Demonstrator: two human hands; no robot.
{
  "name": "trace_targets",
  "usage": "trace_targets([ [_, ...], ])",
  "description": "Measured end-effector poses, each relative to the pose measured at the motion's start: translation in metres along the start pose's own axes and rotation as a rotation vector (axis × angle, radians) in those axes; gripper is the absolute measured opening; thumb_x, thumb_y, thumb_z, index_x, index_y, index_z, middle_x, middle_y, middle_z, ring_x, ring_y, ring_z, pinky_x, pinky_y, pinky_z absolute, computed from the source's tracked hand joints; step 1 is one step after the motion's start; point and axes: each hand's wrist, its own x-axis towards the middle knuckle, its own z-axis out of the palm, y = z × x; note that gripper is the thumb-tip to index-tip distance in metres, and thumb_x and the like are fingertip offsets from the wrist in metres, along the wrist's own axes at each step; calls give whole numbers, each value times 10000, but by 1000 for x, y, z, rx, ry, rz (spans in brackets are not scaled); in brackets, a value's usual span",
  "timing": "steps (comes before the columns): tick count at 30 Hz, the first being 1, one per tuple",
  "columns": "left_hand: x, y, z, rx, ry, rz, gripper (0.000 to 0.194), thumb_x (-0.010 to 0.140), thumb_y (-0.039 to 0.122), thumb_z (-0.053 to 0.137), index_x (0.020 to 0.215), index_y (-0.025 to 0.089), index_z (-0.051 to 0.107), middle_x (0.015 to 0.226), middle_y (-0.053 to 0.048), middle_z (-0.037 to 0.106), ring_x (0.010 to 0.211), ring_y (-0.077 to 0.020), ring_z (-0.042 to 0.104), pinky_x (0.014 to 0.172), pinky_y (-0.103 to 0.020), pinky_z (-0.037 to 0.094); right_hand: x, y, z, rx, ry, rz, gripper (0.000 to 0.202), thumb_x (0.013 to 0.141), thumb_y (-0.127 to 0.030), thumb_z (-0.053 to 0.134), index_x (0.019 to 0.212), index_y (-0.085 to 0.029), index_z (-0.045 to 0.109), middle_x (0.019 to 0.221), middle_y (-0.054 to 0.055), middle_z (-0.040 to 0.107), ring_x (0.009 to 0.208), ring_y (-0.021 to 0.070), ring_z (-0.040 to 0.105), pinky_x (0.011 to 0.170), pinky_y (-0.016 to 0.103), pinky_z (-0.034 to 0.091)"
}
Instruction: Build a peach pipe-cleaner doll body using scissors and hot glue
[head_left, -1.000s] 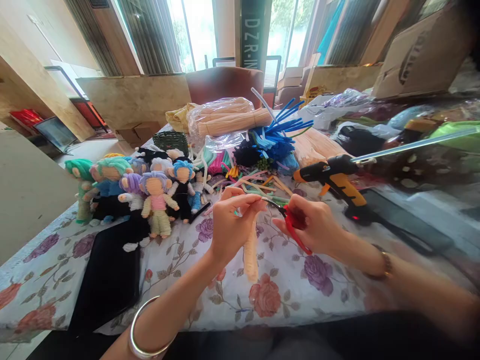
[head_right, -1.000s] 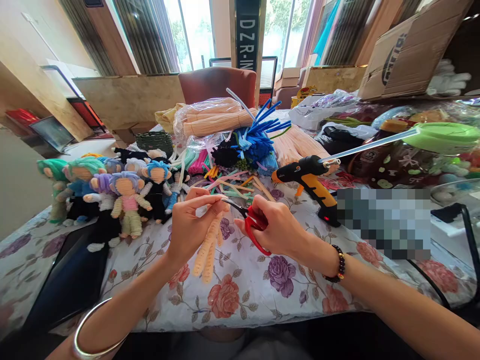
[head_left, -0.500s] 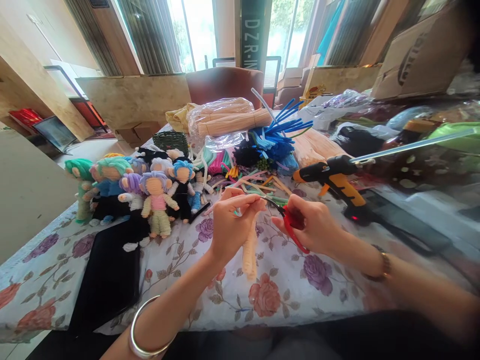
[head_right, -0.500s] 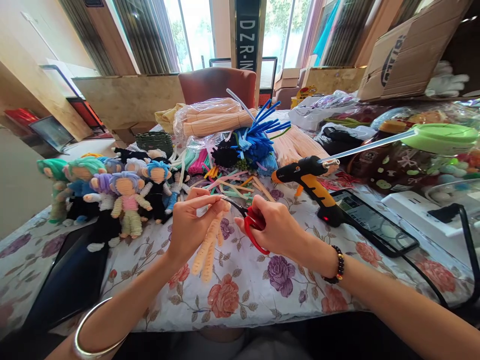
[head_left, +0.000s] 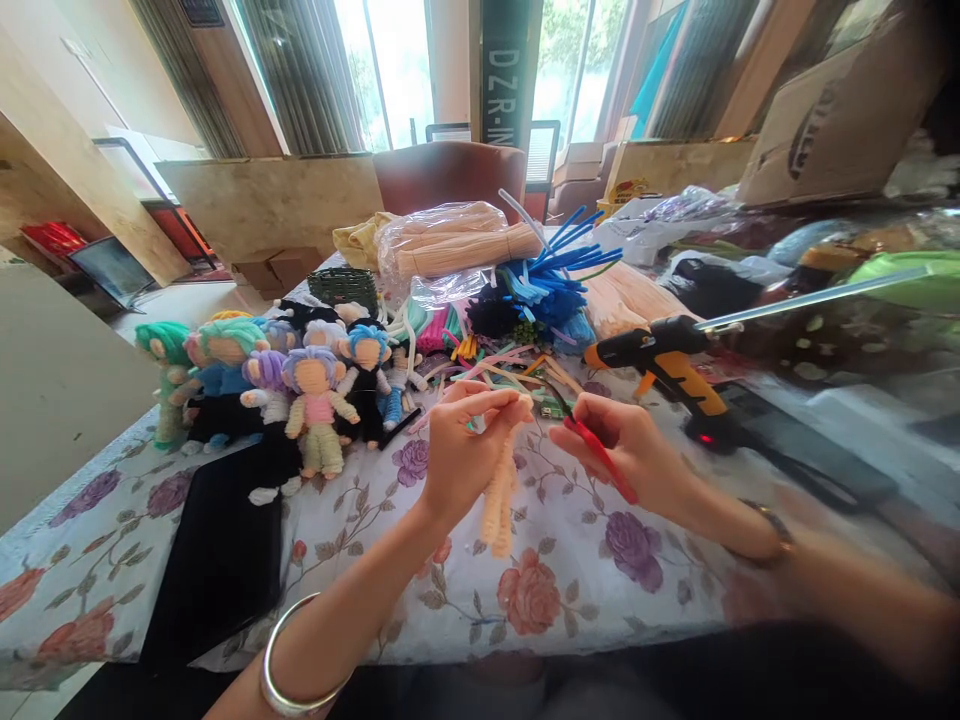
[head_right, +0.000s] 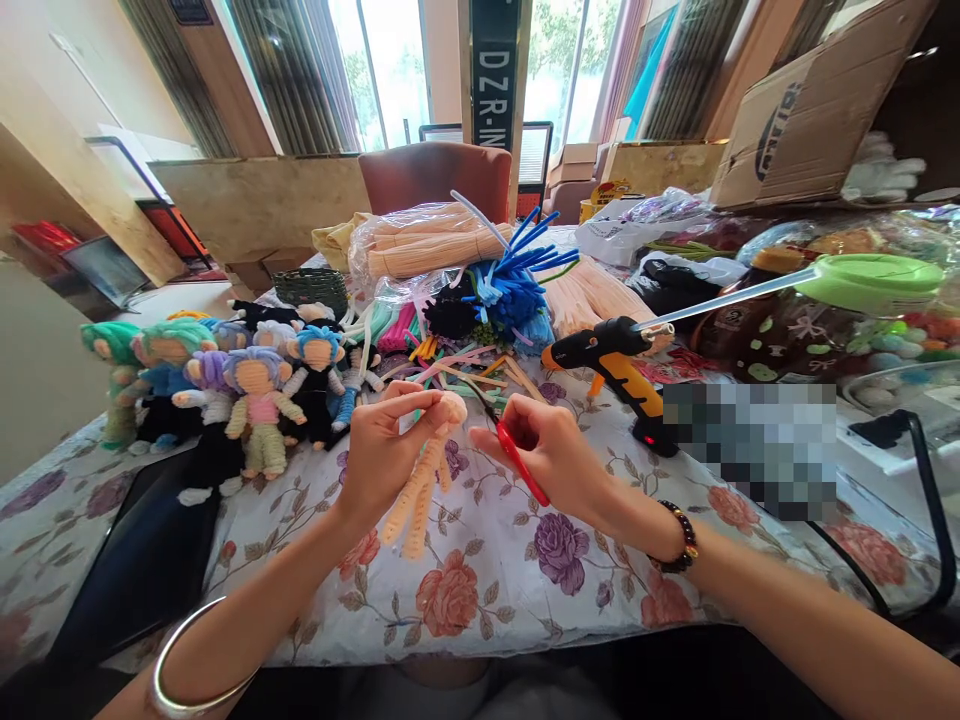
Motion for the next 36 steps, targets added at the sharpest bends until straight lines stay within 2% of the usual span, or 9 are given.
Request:
trace_targets([
  [3,0,-1,1,-39,-8,-28,84,739,284,686,710,245,754,700,-20,676,726,-158,573,746,-307,468,0,0,1,155,-8,57,416,789,-533,596,650,-202,386,519,-67,382,449,64,358,409,206,275],
  [5,0,-2,1,-65,-15,-36,92,745,272,679,696,233,747,716,-22,692,745,-161,594,760,-310,475,-1,1,2,182,-13,48,406,784,-523,608,665,-202,389,540,-66,383,461,65,361,412,204,284],
  [8,1,-1,2,-130,-1,-58,75,733,254,687,688,214,732,721,-23,710,759,-162,627,764,-301,491,-2,3,6,103,21,-16,414,756,-506,647,660,-200,385,569,-61,376,497,68,343,426,202,302],
  [11,1,0,3,-236,15,-125,36,701,225,705,715,193,714,716,-18,711,698,-139,638,701,-265,506,-3,3,10,5,59,-78,411,755,-495,649,642,-198,387,573,-54,385,515,73,338,448,208,328],
  [16,0,2,4,-370,8,-191,87,671,239,727,702,167,686,698,-26,704,642,-127,641,655,-249,523,-1,5,15,-51,63,-156,376,778,-483,619,662,-207,390,560,-50,426,497,76,357,454,213,349],
  [26,1,5,6,-455,28,-159,94,641,223,756,669,178,678,578,20,658,559,-107,627,594,-224,534,0,7,21,-135,109,-210,334,766,-433,621,685,-223,375,534,-52,454,466,84,388,444,225,344],
  [36,-2,-2,7,-445,42,-145,126,651,254,764,691,179,671,636,7,681,600,-119,647,618,-241,542,2,6,24,-220,178,-256,357,762,-429,606,657,-232,328,503,-62,431,440,82,357,421,219,313],
])
